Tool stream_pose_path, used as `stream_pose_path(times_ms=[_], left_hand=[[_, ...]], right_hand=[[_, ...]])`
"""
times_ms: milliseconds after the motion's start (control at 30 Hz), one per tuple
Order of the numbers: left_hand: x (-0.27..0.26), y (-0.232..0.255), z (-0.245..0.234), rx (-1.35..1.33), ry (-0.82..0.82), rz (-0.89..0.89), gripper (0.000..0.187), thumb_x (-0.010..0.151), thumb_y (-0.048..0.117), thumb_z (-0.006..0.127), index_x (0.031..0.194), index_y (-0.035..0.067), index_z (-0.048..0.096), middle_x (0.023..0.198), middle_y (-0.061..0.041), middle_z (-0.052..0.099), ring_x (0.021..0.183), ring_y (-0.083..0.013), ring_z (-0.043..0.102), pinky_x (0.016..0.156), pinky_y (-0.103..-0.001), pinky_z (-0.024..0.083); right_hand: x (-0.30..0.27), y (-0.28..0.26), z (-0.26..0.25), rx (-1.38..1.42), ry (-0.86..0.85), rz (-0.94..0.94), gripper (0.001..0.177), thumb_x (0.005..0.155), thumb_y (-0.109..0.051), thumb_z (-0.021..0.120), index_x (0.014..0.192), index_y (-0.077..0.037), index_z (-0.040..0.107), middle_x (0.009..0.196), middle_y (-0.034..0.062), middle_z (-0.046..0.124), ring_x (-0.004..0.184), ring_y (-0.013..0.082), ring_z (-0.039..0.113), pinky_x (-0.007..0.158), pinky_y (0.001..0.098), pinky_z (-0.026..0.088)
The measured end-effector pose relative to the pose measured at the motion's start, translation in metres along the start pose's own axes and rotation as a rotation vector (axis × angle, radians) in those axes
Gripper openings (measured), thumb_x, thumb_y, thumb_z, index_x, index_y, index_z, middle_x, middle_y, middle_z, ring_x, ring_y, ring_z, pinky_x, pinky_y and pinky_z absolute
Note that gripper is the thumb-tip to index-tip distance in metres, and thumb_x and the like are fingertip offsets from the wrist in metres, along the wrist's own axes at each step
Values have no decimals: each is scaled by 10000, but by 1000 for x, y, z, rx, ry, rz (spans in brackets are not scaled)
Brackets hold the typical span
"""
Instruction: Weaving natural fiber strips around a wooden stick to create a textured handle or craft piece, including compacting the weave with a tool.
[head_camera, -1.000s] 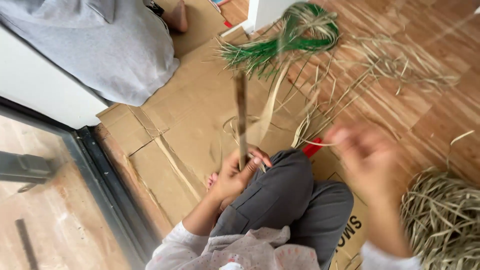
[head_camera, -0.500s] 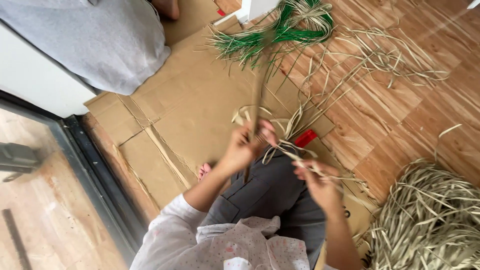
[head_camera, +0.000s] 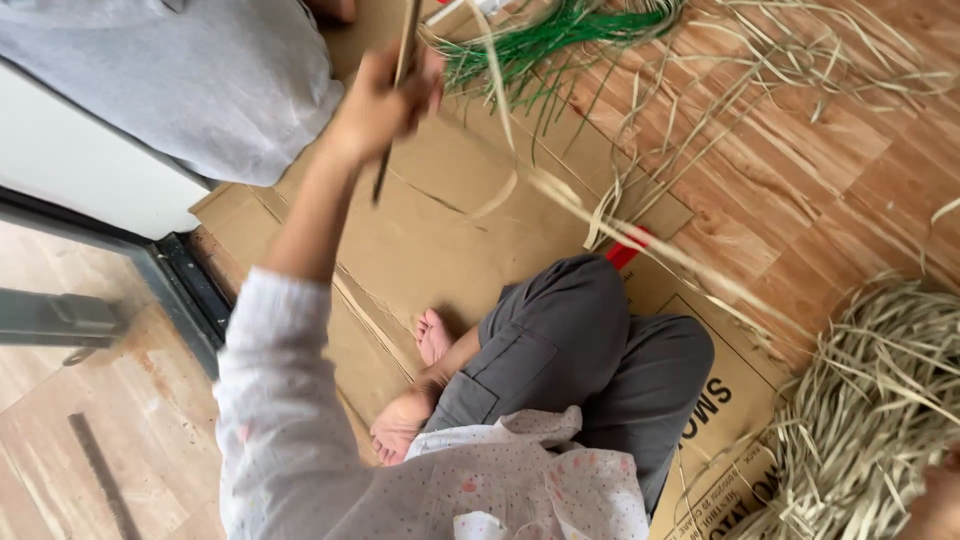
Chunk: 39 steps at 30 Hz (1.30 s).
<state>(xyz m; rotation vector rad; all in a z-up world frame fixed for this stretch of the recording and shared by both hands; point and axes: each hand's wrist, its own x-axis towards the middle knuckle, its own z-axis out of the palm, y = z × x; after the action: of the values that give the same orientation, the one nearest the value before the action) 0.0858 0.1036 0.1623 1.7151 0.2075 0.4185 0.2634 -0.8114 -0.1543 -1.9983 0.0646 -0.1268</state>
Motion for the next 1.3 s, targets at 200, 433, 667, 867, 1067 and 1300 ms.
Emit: stream_pose_path(times_ms=[200,433,667,867,1067,1300], left_hand=[[133,-96,42,1204,-20,350,671,880,730,727,1009,72,730,896,-95,716,655,-262,671,543,-412,538],[9,-76,136,719,-290,-222,456,1003,481,578,1246,96,589,1019,-243,720,1030,-480,689,860,-556,535],[-154,-103,196,78,-484,-367,332,1050,234,562,806,14,614,518,-63,606,357,-145,588,367,-256,497],[-149,-146,246,-35,-375,-382,439,1062,376,553,875,-13,638,476,-62,614,355,-142,593,361,-268,475],[-131,-117,292,-434,-353,-531,456,1062,367,505,885,-43,598,483,-68,452,307,-149,455,262,-274,384],[-137,-102,297,-312,-227,-235,353,1045,262,558,824,-12,577,494,-70,489,394,-125,478,369,-253,392]], right_hand=[[-107,-219,205,48,101,113,249,990,68,540,1179,-13,682,1020,50,673,583,65,547,458,163,446],[-93,-232,329,971,-194,437,286,1039,-125,616,1245,71,635,885,3,553,728,18,497,645,128,453],[-87,-299,369,921,80,458,265,925,-216,815,975,34,743,678,38,547,529,46,523,475,157,472],[-142,-319,374,409,-69,-127,59,975,-22,756,1013,19,771,744,178,674,550,146,624,499,251,538],[-181,-351,351,-176,41,-902,126,878,76,786,974,4,822,910,113,749,697,213,713,612,290,589],[-195,-315,342,552,-230,-15,296,975,-66,695,1233,72,645,939,198,699,813,184,717,750,284,624]])
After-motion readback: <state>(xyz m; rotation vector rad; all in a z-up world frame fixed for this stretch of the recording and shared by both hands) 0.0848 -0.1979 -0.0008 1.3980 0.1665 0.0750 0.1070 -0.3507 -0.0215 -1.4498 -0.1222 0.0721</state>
